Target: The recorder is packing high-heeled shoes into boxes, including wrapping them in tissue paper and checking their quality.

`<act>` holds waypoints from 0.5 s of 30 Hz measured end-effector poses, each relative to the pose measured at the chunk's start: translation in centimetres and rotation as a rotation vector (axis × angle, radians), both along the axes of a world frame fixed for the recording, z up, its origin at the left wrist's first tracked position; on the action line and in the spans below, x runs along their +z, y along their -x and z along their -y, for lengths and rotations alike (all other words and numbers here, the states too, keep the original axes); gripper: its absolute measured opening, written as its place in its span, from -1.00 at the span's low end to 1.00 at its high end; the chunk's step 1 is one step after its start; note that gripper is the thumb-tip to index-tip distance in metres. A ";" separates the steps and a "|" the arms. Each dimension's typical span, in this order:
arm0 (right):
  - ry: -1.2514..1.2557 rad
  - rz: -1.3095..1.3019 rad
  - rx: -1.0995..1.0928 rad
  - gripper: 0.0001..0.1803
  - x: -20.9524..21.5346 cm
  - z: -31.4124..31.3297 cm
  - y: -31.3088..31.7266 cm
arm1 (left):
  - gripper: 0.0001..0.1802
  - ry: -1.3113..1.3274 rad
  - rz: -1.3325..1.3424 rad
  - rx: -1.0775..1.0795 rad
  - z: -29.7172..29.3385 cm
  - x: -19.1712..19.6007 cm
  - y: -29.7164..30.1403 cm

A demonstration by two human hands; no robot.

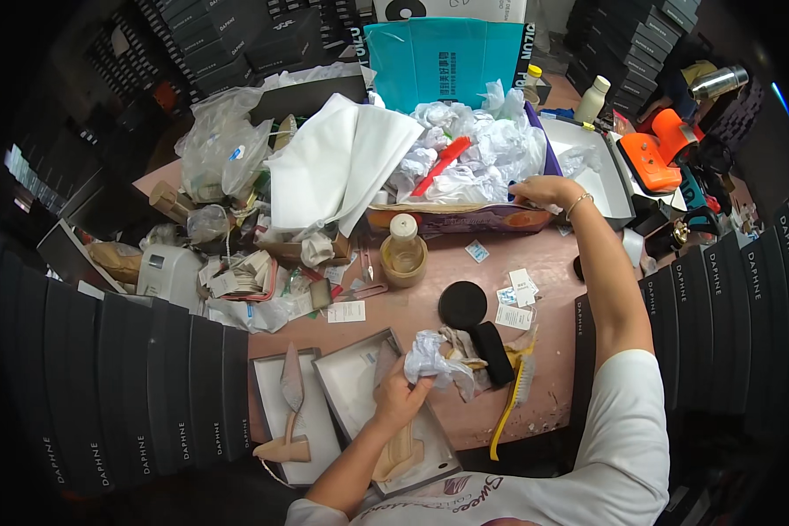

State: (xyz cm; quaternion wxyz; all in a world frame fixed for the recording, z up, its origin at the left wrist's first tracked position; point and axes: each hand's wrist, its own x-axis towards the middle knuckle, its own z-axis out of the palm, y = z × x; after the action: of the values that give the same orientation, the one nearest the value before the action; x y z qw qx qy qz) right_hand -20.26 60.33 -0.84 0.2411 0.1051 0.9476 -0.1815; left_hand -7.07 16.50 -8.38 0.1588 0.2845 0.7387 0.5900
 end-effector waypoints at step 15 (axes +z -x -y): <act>-0.318 0.000 0.006 -0.60 -6.8 1.5 5.4 | -0.74 -0.017 0.001 0.020 0.2 0.0 0.2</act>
State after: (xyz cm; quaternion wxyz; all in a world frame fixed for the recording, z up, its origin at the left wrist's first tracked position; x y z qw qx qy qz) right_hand -25.63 58.82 -7.68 0.2219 0.1393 0.9647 -0.0283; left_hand -7.23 16.26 -8.41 0.1509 0.2778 0.7365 0.5979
